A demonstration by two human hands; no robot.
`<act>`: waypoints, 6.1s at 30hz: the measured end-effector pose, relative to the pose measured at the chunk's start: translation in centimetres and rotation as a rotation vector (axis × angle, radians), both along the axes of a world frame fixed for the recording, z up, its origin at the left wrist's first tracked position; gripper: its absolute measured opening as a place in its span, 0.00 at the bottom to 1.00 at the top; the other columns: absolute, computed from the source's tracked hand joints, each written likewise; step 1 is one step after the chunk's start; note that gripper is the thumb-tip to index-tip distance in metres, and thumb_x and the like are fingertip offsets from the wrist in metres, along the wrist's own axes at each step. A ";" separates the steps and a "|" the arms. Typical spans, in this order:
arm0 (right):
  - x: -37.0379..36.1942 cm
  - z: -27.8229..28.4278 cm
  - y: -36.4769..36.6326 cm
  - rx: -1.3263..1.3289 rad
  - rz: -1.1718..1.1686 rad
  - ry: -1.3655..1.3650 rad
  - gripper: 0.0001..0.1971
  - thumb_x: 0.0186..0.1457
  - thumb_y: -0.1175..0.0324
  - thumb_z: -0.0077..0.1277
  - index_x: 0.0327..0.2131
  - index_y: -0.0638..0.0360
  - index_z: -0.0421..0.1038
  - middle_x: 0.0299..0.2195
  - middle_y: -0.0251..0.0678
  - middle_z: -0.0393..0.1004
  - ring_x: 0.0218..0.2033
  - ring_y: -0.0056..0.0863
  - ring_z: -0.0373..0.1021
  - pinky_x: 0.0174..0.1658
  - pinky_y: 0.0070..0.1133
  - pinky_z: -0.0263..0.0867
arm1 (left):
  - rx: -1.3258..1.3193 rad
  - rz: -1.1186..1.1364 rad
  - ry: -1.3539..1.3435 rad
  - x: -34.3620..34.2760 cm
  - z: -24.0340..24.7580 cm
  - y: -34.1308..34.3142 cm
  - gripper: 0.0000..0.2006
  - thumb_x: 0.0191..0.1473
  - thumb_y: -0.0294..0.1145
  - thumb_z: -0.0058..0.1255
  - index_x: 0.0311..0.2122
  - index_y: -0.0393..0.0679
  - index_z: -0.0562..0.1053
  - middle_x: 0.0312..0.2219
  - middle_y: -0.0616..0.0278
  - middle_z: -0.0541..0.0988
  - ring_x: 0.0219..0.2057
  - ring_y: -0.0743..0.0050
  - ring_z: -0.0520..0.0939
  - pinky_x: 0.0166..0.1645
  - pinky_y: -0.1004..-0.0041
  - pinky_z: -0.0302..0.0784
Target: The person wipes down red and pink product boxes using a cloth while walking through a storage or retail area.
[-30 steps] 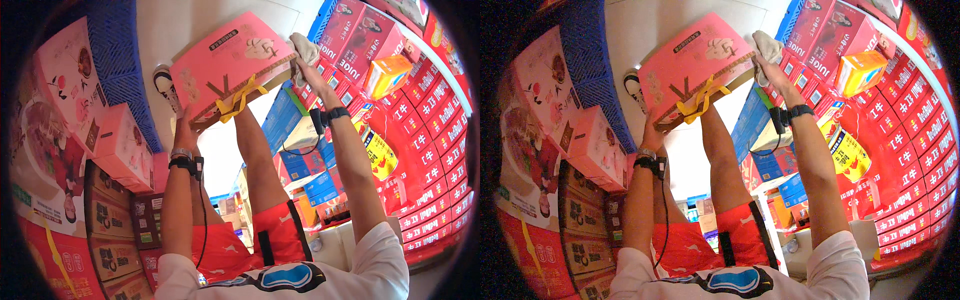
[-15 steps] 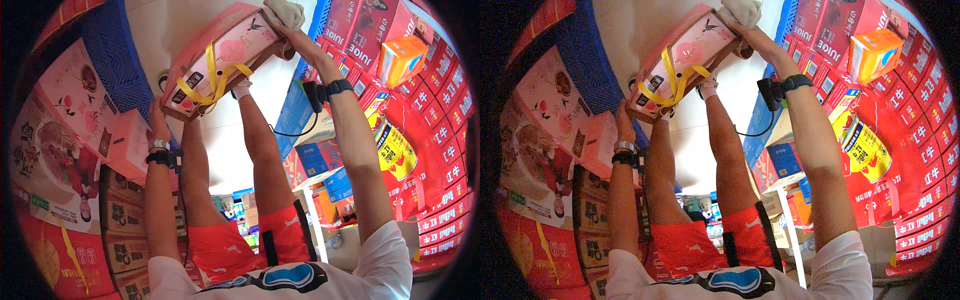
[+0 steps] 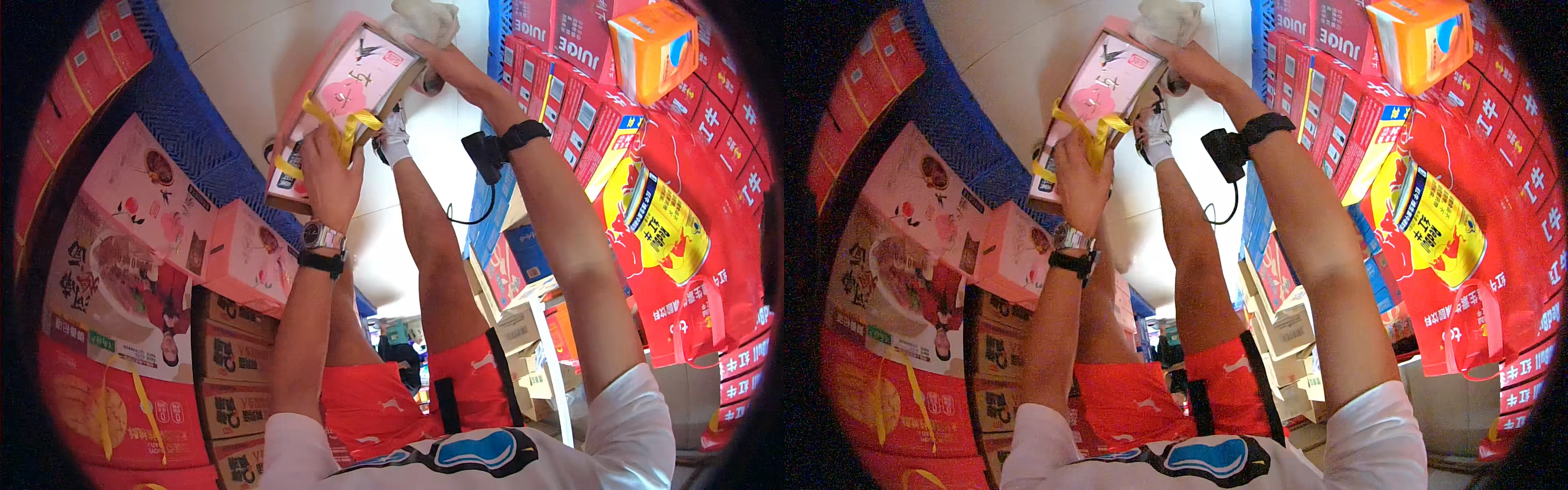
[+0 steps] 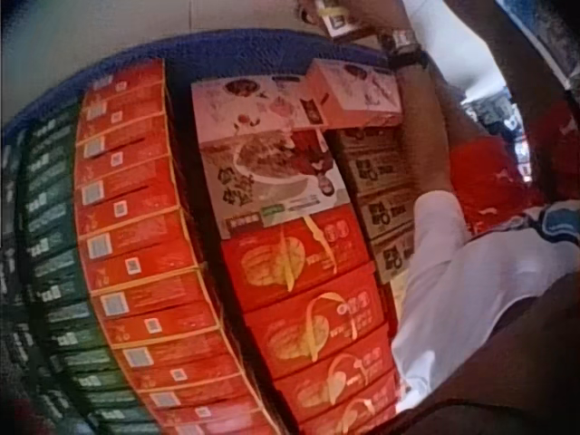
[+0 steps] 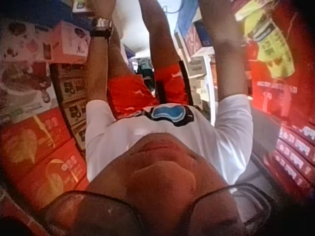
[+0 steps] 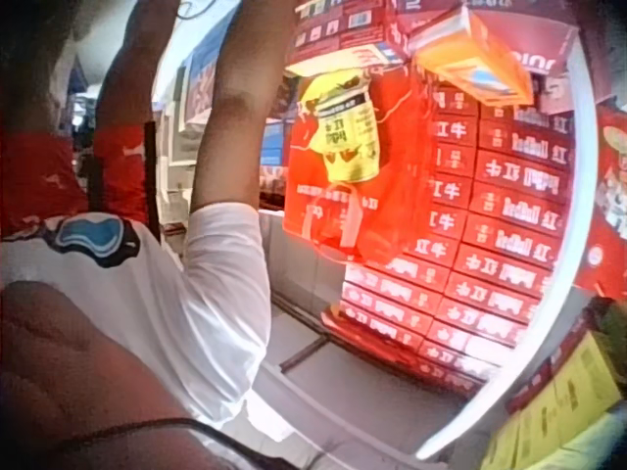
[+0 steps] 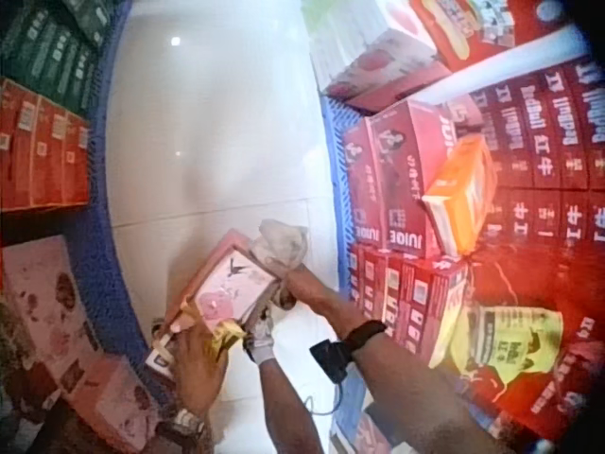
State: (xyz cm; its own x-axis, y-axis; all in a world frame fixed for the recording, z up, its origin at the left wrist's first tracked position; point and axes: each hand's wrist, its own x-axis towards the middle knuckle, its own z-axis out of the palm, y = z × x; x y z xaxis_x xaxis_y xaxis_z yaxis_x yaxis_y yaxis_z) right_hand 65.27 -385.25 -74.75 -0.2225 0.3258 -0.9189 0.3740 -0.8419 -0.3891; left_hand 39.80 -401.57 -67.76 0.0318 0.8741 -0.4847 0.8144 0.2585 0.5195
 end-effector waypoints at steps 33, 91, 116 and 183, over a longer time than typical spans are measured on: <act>7.8 6.6 -3.3 0.365 -0.296 -0.337 0.41 0.71 0.36 0.49 0.69 0.67 0.68 0.65 0.58 0.74 0.68 0.48 0.70 0.70 0.34 0.63 | -0.458 0.625 -0.397 1.0 14.3 4.5 0.20 0.75 0.42 0.54 0.30 0.44 0.72 0.24 0.80 0.66 0.26 0.90 0.60 0.28 0.76 0.52; -18.5 27.1 -14.9 0.697 0.541 -0.002 0.28 0.64 0.61 0.59 0.65 0.57 0.72 0.65 0.51 0.72 0.67 0.57 0.64 0.76 0.42 0.54 | -0.193 0.814 -0.657 -12.8 14.8 0.9 0.30 0.71 0.39 0.56 0.71 0.35 0.66 0.62 0.40 0.79 0.66 0.41 0.76 0.73 0.55 0.67; -13.4 8.4 -7.1 0.442 0.368 -0.128 0.35 0.70 0.43 0.54 0.66 0.63 0.67 0.58 0.61 0.77 0.62 0.57 0.72 0.67 0.40 0.67 | -0.276 0.465 -0.447 -8.7 8.2 0.8 0.30 0.74 0.44 0.46 0.69 0.28 0.67 0.69 0.32 0.69 0.71 0.34 0.69 0.76 0.54 0.62; -8.8 3.3 -2.1 0.257 -0.005 -0.294 0.41 0.65 0.31 0.54 0.56 0.67 0.77 0.36 0.42 0.83 0.32 0.31 0.79 0.35 0.28 0.75 | -0.376 0.263 -0.335 -3.3 2.1 -4.8 0.35 0.54 0.38 0.74 0.62 0.40 0.68 0.40 0.42 0.87 0.42 0.44 0.90 0.47 0.55 0.85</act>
